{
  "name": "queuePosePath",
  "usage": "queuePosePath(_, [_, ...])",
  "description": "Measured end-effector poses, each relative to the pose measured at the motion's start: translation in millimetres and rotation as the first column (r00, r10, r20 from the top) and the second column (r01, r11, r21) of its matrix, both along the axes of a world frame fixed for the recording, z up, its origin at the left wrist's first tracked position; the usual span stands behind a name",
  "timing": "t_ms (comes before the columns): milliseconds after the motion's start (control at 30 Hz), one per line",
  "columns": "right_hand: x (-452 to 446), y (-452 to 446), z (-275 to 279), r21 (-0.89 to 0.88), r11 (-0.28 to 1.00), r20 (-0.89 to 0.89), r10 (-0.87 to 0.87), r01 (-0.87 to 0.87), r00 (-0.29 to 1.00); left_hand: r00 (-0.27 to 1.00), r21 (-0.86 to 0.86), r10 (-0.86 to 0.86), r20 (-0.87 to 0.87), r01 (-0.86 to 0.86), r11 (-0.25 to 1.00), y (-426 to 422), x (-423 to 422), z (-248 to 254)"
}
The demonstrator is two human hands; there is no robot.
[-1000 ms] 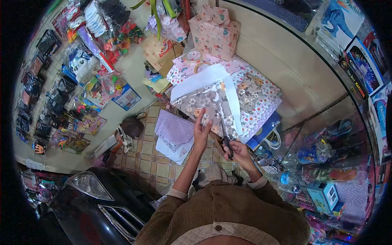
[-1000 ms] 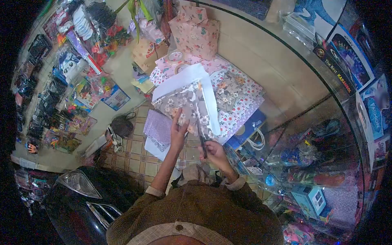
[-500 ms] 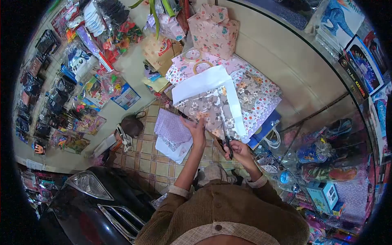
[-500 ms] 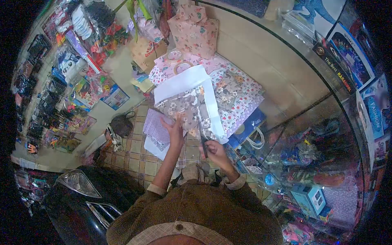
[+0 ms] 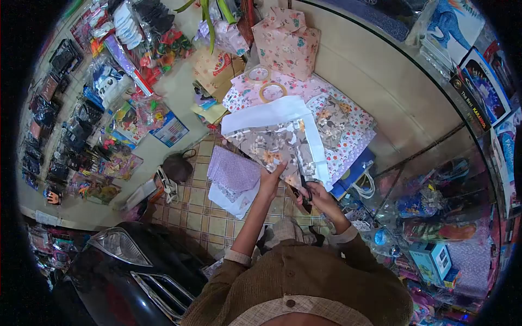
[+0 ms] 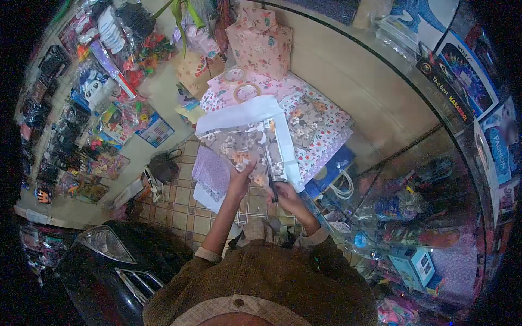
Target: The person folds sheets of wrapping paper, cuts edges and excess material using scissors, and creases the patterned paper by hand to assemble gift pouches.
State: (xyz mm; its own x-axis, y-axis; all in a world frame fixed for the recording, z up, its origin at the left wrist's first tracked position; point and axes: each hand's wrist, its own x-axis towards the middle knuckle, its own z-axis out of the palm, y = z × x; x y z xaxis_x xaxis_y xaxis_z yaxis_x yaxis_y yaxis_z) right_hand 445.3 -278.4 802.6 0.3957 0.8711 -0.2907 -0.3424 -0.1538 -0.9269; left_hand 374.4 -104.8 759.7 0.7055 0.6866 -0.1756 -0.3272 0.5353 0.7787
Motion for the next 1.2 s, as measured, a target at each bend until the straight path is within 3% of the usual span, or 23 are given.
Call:
queuePosePath(100, [-0.7, 6.1, 12.5, -0.128, 0.992, 0.030, 0.019, -0.015, 0.999, 1.000, 0.033, 0.022, -0.017, -0.021, 0.999, -2.1, 0.6, -3.3])
queuePosePath(200, [1.9, 5.7, 1.2, -0.081, 0.995, 0.058, 0.054, -0.049, 0.997, 1.000, 0.064, 0.028, -0.008, -0.027, 0.998, -2.6, -0.9, -3.3])
queuePosePath(300, [1.5, 1.3, -14.7, 0.144, 0.990, 0.035, 0.004, -0.009, 0.999, 0.999, 0.064, 0.044, -0.027, -0.042, 0.997, -5.0, 0.0, -2.1])
queuePosePath(800, [11.2, 6.6, 0.7, 0.009, 0.998, -0.034, -0.067, 0.067, 0.997, 0.999, 0.026, 0.001, -0.034, -0.001, 1.000, -11.5, -1.1, -6.6])
queuePosePath(1000, [9.1, 6.0, 3.9, 0.103, 0.988, -0.056, -0.105, 0.111, 0.993, 0.997, -0.014, 0.013, -0.082, -0.015, 1.000, -14.4, -4.4, 6.2])
queuePosePath(1100, [12.0, 5.5, 7.9, 0.055, 0.998, -0.044, -0.035, 0.037, 0.998, 0.998, -0.001, -0.004, -0.066, 0.004, 1.000, -14.1, -5.4, 6.6])
queuePosePath(1200, [8.5, 8.3, -2.3, 0.148, 0.972, -0.064, -0.174, 0.182, 0.983, 0.998, 0.026, -0.033, -0.058, 0.035, 0.999, -17.2, -8.3, 8.2])
